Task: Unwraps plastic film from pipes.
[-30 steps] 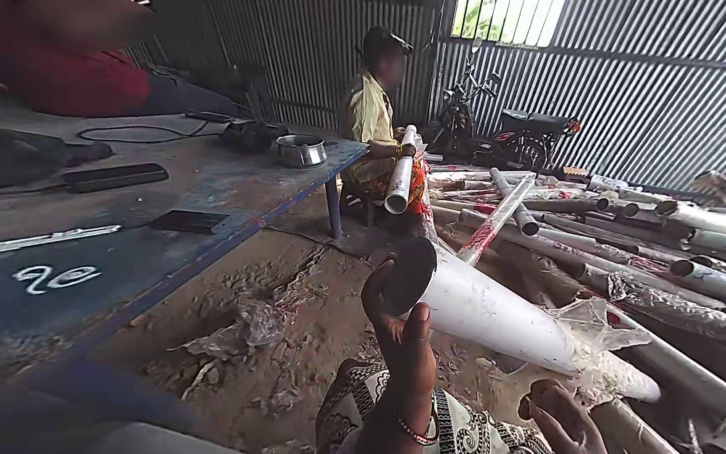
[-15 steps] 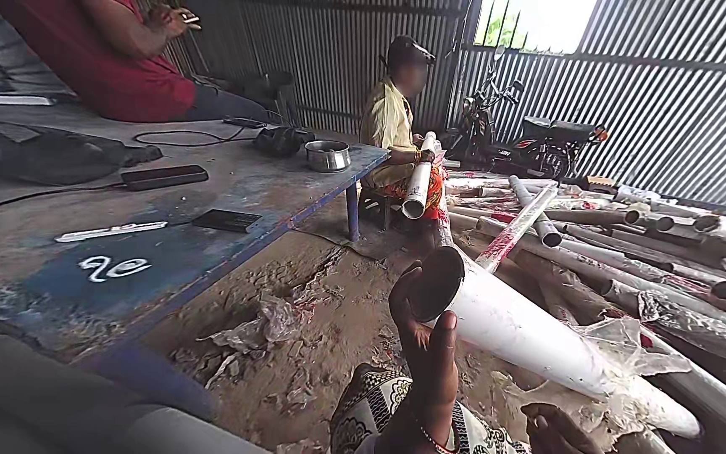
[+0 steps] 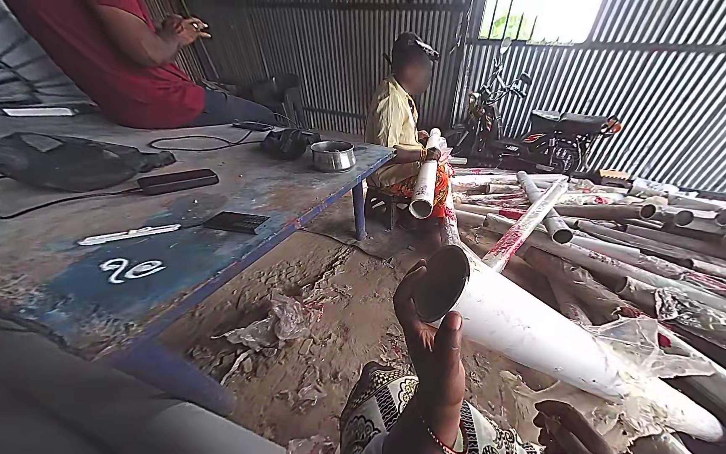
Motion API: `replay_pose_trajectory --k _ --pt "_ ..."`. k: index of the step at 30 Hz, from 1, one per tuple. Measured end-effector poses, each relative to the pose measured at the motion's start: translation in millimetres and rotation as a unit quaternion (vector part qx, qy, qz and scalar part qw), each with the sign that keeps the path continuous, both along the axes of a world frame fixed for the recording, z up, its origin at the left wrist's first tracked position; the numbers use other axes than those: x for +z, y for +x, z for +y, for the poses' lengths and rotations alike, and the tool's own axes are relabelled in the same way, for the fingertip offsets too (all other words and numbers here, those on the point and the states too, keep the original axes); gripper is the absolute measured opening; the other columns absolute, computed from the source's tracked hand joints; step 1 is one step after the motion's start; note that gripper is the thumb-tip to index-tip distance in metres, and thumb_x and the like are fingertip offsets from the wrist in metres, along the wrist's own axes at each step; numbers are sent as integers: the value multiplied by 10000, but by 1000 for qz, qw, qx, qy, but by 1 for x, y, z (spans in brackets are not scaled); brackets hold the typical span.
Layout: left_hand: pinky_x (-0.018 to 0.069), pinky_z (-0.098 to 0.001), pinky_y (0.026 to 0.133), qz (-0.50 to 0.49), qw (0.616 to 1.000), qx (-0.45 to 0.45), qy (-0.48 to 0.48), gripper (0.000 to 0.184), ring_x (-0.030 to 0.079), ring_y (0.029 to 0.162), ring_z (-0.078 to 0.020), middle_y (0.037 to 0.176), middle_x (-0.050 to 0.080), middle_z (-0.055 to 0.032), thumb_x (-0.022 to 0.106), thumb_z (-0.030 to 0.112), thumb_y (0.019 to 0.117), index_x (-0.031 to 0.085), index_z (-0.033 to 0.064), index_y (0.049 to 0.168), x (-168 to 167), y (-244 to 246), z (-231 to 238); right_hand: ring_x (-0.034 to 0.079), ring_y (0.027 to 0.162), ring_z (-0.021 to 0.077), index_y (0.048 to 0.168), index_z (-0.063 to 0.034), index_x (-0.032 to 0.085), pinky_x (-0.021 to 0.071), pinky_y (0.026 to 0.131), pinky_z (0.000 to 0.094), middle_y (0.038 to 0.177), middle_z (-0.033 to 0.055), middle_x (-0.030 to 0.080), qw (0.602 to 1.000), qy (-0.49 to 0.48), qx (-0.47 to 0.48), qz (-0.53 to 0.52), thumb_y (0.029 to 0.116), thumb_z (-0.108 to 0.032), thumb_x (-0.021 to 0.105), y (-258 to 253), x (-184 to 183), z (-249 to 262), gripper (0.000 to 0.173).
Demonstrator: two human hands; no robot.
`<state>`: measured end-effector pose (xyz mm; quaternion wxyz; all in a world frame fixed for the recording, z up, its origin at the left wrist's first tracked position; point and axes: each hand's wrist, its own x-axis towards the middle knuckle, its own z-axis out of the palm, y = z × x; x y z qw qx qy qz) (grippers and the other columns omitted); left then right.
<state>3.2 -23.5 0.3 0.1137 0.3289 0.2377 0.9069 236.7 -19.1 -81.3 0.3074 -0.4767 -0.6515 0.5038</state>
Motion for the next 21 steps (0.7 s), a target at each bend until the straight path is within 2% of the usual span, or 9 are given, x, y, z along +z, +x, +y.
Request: replay_pose_trajectory --k 2,4,9,13,17,20,21 --pt "507 -280 1017 -5 1000 4 -4 682 558 1242 -79 1361 544 -3 705 479 889 421 81 1364 0 0 0 665 806 36 1209 55 573 573 738 246 1001 13 662 1000 -4 4 3 989 -72 401 0 -1 1 307" --pt "505 -282 1020 -7 1000 4 -6 702 557 1242 -78 1363 543 -3 705 499 886 419 74 1367 0 0 0 668 795 27 1173 36 593 578 736 242 980 -7 669 1000 7 5 12 988 -73 406 2 -5 2 285" --pt "506 -275 1014 -13 1000 4 -9 700 565 1226 -70 1344 550 13 712 489 882 414 77 1363 0 -1 1 608 686 -30 999 -68 618 539 696 204 759 -135 621 997 53 -1 60 956 -39 401 6 -13 2 223" --pt "502 -278 1016 -12 1000 10 -18 695 556 1237 -73 1354 543 12 701 495 880 424 79 1362 -1 -1 1 541 626 -47 973 -110 598 499 655 193 689 -172 542 996 57 5 64 959 -66 335 9 -18 3 267" --pt "511 -276 1003 -17 1000 10 -19 712 560 1232 -72 1353 545 15 703 523 874 424 89 1365 -1 -1 1 511 611 -59 985 -68 591 480 645 177 684 -161 503 997 75 12 29 998 -90 336 10 -20 3 257" --pt "517 -282 1001 -16 1000 9 -17 723 565 1225 -73 1349 546 19 709 535 873 427 90 1367 -1 -1 1 524 606 -27 1024 17 611 501 659 216 682 -110 516 997 74 14 -16 1056 -148 370 10 -17 3 294" --pt "519 -281 997 -16 1000 8 -18 722 565 1222 -72 1346 546 18 709 533 872 427 90 1367 -1 -1 1 529 593 -21 1008 12 615 504 646 222 666 -109 521 997 71 10 -16 1061 -158 382 9 -17 3 293"
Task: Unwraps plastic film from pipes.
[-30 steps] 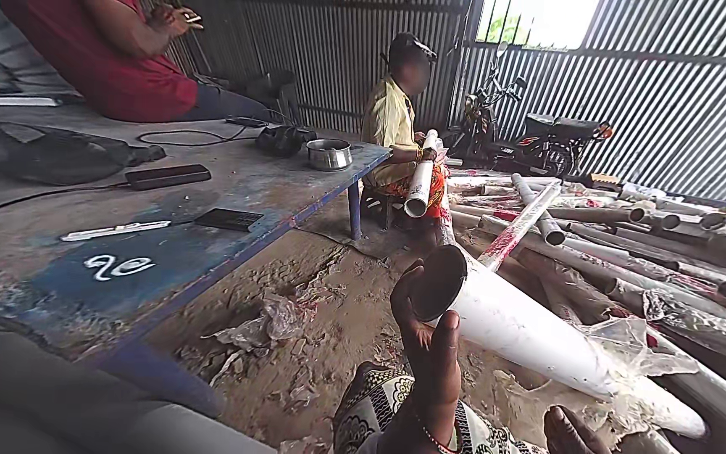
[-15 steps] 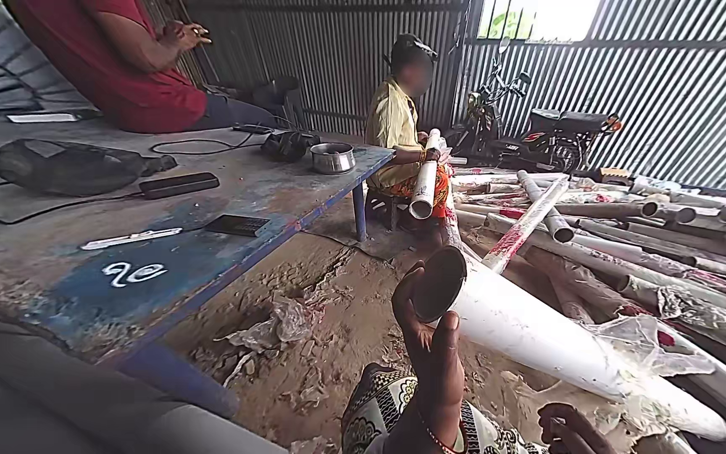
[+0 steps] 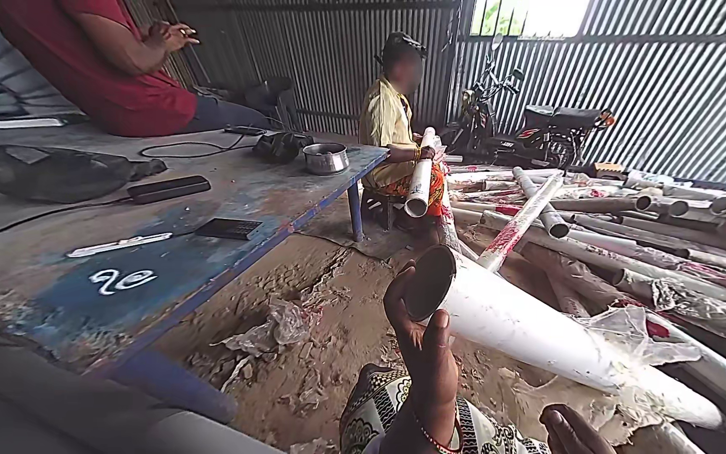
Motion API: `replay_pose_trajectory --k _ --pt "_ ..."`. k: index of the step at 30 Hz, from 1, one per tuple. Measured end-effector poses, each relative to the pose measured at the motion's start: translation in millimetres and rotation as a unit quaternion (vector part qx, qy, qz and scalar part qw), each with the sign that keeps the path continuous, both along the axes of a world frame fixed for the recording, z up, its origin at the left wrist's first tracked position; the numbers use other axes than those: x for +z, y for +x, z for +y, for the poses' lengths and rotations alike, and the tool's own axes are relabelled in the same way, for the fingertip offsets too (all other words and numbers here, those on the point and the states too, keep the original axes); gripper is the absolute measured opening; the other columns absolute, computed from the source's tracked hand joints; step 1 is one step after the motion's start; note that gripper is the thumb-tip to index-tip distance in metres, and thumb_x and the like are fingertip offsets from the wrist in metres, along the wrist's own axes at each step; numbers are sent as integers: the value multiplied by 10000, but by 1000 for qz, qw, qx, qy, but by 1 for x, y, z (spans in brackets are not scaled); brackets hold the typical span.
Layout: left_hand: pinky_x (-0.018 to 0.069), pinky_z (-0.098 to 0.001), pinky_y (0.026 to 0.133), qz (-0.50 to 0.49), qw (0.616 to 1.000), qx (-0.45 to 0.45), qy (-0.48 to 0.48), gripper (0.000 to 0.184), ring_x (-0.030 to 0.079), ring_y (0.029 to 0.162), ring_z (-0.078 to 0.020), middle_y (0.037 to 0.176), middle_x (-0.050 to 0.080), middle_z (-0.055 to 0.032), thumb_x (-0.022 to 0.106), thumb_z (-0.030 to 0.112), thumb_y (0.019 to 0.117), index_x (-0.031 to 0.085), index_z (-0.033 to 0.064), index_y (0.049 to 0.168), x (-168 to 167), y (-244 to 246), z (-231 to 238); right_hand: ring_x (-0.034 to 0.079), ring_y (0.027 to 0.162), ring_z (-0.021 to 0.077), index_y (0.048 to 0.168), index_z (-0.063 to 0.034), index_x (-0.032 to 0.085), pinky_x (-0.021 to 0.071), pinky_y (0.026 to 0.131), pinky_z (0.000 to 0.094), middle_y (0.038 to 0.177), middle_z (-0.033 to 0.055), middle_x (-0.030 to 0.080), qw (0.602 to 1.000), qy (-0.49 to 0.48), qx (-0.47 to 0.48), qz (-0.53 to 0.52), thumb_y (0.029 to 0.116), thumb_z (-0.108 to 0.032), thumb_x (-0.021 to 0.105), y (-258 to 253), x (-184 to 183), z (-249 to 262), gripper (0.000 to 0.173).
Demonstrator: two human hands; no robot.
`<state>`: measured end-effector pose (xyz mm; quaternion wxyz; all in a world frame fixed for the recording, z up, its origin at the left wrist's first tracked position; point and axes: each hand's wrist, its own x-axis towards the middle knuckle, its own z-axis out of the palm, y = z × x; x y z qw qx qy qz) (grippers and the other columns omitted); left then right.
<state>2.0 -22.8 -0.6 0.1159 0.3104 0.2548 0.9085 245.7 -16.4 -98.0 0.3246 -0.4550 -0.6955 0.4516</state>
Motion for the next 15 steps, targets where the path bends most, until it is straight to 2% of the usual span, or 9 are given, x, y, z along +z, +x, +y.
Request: replay_pose_trajectory --k 3,5,8,10,12,14,15 --pt "522 -278 988 -4 1000 -2 -1 722 568 1221 -72 1349 548 21 716 526 867 424 98 1368 1 1 0 515 558 -29 889 -95 569 490 591 210 624 -144 513 999 -8 -17 44 1067 -177 372 -2 -3 -1 279" --pt "523 -284 988 -3 1000 -3 0 724 565 1228 -77 1353 545 15 717 519 868 415 93 1370 0 0 0 539 581 -38 811 -149 557 496 622 203 624 -155 544 997 -17 -38 59 1067 -182 351 -4 3 -2 330" --pt "523 -288 991 -3 1000 -8 6 710 568 1229 -81 1353 548 15 721 506 870 421 99 1368 0 0 0 556 657 -61 773 -130 573 483 691 170 669 -145 579 998 -5 -58 29 1055 -160 350 -9 13 -3 360" --pt "523 -282 990 1 1000 -6 8 708 573 1217 -75 1338 555 19 715 510 876 417 95 1366 1 0 0 543 652 -13 859 -46 607 483 692 236 670 -97 552 998 31 -43 -30 1050 -162 354 -9 8 0 338" --pt "519 -279 996 3 1000 -4 4 706 571 1212 -66 1331 557 32 715 521 873 426 94 1356 2 0 -1 554 636 90 1033 66 631 495 680 342 677 -1 561 994 50 -23 -91 1060 -152 373 -13 8 2 339" --pt "517 -285 998 0 1000 -4 2 696 570 1215 -69 1336 555 34 718 519 868 434 106 1352 2 1 -2 639 709 237 1100 96 647 526 722 477 765 118 653 988 78 -13 -134 1045 -126 424 -18 9 3 319" --pt "522 -292 996 -2 1000 -6 3 694 572 1219 -75 1340 558 33 722 518 864 437 117 1353 2 1 -2 687 801 309 1104 89 661 541 774 531 872 174 705 985 95 -7 -146 1029 -102 456 -20 9 4 290"
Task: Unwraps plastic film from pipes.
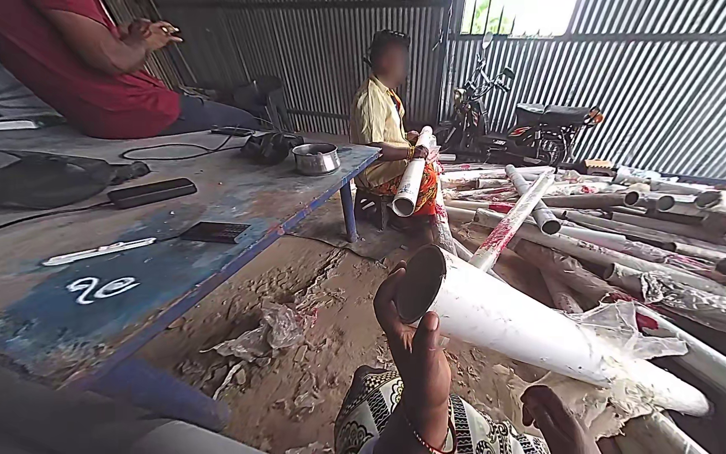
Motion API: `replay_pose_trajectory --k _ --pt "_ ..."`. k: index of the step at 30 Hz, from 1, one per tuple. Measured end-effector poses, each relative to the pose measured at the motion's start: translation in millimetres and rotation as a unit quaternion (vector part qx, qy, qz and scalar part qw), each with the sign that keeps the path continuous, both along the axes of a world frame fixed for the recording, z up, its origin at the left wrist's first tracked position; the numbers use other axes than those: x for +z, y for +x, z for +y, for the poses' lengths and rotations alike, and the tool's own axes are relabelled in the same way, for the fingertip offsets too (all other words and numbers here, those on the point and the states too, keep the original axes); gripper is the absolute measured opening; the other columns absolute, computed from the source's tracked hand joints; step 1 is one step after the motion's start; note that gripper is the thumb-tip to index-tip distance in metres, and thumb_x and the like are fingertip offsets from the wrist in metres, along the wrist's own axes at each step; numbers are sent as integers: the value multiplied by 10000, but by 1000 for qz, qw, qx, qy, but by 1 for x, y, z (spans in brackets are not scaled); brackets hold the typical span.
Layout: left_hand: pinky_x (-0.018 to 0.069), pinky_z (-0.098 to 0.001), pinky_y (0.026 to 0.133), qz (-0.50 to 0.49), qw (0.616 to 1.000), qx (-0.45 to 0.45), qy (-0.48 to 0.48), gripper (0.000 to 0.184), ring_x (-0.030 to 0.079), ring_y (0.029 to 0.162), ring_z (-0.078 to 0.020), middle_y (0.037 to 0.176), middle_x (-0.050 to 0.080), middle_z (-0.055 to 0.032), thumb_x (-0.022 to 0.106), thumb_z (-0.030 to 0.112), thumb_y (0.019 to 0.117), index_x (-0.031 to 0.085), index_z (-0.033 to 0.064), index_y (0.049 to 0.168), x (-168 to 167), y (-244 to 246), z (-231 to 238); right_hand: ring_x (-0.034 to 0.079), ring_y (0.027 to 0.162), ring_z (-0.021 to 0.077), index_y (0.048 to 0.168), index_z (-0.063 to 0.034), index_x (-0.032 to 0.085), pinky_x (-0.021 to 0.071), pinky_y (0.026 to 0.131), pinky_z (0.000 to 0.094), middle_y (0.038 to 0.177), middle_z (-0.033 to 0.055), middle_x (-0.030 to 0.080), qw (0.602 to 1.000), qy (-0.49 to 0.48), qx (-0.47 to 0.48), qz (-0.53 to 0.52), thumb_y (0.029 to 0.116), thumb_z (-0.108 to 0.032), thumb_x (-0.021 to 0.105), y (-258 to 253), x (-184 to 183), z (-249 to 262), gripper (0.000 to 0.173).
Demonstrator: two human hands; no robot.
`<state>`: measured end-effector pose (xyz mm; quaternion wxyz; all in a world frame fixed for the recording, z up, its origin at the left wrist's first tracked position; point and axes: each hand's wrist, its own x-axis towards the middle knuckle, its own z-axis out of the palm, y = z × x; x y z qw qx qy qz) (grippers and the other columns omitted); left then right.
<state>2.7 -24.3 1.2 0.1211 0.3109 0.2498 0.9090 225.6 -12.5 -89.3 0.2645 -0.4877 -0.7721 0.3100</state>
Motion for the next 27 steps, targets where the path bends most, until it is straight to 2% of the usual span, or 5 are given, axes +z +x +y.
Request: replay_pose_trajectory --k 3,5,10,15,27 --pt "531 -299 986 -1 1000 -1 3 696 576 1218 -82 1339 560 32 725 530 858 444 129 1354 -1 -1 1 657 1164 370 1127 41 713 516 985 526 1247 217 687 999 22 47 -5 974 -3 510 -2 -3 8 258" --pt "528 -300 988 -3 1000 -5 4 681 574 1220 -83 1342 557 30 725 516 863 445 128 1348 -1 -1 1 608 1275 374 1102 31 742 472 1071 523 1333 211 657 997 31 68 -1 964 18 512 -4 -4 13 268" --pt "534 -293 977 -11 1000 -4 0 689 580 1210 -78 1337 559 38 734 507 856 439 122 1345 0 -1 1 745 979 296 1123 1 738 558 901 536 1028 119 776 997 65 48 -12 1026 -82 517 -10 6 15 255" --pt "528 -291 984 -10 1000 -6 4 689 578 1214 -75 1333 565 36 730 505 862 433 115 1346 -1 -2 2 709 702 248 1075 19 725 564 703 497 772 103 726 999 28 20 -20 1029 -187 529 -8 5 11 288" --pt "547 -284 955 -8 1000 -6 -3 690 602 1176 -66 1301 584 51 728 523 862 430 131 1346 0 -3 1 681 846 245 1104 71 705 523 813 486 909 162 724 998 -6 -68 15 1050 -167 476 54 -16 4 335"
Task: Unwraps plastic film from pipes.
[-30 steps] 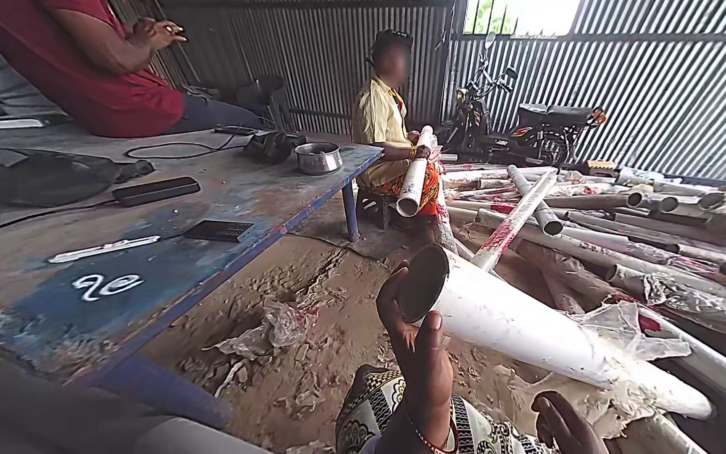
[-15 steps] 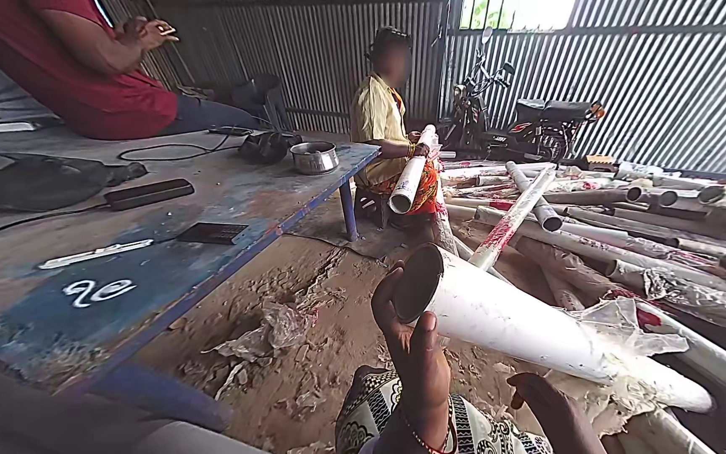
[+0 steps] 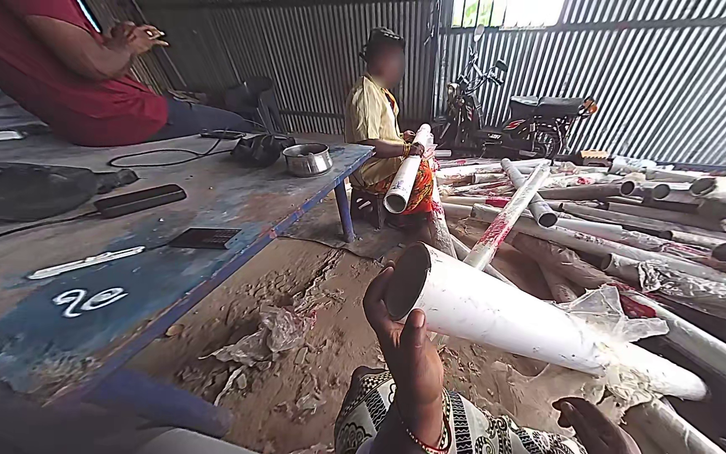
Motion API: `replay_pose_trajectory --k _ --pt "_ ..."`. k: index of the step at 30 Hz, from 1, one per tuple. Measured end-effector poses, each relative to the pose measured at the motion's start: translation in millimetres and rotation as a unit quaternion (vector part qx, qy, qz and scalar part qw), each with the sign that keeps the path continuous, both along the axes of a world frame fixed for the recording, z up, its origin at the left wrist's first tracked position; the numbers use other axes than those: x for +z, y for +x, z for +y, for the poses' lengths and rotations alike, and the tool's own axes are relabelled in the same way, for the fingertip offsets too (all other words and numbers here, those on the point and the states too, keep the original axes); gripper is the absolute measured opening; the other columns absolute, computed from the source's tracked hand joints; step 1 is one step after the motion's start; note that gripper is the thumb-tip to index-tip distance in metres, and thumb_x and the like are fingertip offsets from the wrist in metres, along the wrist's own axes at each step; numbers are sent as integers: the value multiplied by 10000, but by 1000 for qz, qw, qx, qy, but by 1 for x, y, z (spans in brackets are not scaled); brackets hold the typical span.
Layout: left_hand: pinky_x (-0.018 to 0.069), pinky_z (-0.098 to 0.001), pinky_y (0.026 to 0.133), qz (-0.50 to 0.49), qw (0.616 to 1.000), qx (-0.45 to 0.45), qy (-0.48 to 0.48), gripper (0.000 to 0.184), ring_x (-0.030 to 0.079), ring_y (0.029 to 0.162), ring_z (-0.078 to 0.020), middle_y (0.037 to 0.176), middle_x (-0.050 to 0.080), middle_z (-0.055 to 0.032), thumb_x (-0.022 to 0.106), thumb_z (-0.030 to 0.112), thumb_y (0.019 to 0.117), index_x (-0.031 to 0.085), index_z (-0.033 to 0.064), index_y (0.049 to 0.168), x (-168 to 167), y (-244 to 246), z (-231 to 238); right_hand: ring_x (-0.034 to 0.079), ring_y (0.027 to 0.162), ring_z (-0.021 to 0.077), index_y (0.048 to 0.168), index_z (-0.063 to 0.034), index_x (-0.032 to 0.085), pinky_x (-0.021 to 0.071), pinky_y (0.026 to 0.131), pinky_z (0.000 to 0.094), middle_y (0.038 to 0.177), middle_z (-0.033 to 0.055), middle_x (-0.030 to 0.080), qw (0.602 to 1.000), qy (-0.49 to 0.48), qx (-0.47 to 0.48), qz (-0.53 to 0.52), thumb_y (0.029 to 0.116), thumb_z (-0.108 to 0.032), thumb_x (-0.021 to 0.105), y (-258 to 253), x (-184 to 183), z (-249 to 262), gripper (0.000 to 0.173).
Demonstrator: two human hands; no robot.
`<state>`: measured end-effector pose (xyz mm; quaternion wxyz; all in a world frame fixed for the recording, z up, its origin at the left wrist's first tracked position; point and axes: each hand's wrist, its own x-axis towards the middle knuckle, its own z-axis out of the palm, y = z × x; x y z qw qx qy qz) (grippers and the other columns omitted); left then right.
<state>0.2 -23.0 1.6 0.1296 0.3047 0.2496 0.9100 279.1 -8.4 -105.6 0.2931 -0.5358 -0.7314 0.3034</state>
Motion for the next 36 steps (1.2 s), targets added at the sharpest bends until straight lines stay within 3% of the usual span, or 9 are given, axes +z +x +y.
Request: replay_pose_trajectory --k 5,11,14,19,21,25,27,31,36 --pt "545 -284 955 -4 1000 5 3 687 607 1168 -67 1294 590 48 732 510 862 435 120 1343 1 2 -1 691 921 158 1120 110 685 544 873 317 1026 204 727 993 70 -91 41 1041 -171 534 23 -3 4 329" --pt "535 -299 983 3 1000 3 19 687 598 1198 -84 1305 596 27 730 508 869 445 112 1353 0 3 -1 652 994 50 1225 81 605 540 788 193 1204 184 657 978 130 -128 101 997 -239 617 41 -15 23 393" --pt "538 -299 978 3 1000 -2 27 678 600 1205 -87 1312 604 34 735 518 861 456 138 1348 1 3 -2 639 1088 132 1304 96 558 548 803 259 1307 256 601 980 112 -138 86 986 -208 611 30 0 20 443" --pt "553 -315 965 -10 999 -22 49 668 616 1202 -107 1314 619 31 752 530 845 475 167 1332 2 5 -2 648 1056 140 1345 90 542 557 772 247 1348 289 546 979 118 -140 94 954 -215 660 23 -3 19 509" --pt "557 -305 955 -11 998 -23 53 665 621 1187 -102 1301 619 34 752 511 850 462 158 1332 3 6 -3 625 1087 258 1374 102 518 543 817 361 1376 328 510 981 97 -130 104 948 -184 634 19 2 17 525" --pt "569 -320 936 -6 999 -8 44 628 644 1137 -108 1230 638 36 739 473 869 453 129 1309 6 4 -5 667 1046 279 1326 41 590 569 793 423 1290 257 605 980 130 -123 89 909 -324 641 8 8 22 557" --pt "568 -341 943 0 999 0 37 565 648 1135 -126 1205 649 30 691 452 907 444 118 1290 5 6 -5 669 1014 283 1302 11 623 533 803 502 1207 198 657 978 142 -127 85 910 -356 642 7 13 22 538" --pt "534 -358 990 21 999 32 39 342 634 1154 -153 1207 639 -13 395 273 1014 438 62 1279 6 3 -2 664 998 156 1281 -4 639 555 793 283 1188 152 666 979 150 -112 83 973 -289 619 6 27 26 421" --pt "510 -373 1016 10 999 44 30 315 627 1173 -173 1217 643 -42 308 229 1024 480 54 1221 6 -2 -1 666 1006 189 1266 18 630 553 820 317 1203 182 656 977 118 -154 90 995 -198 600 16 23 28 347"
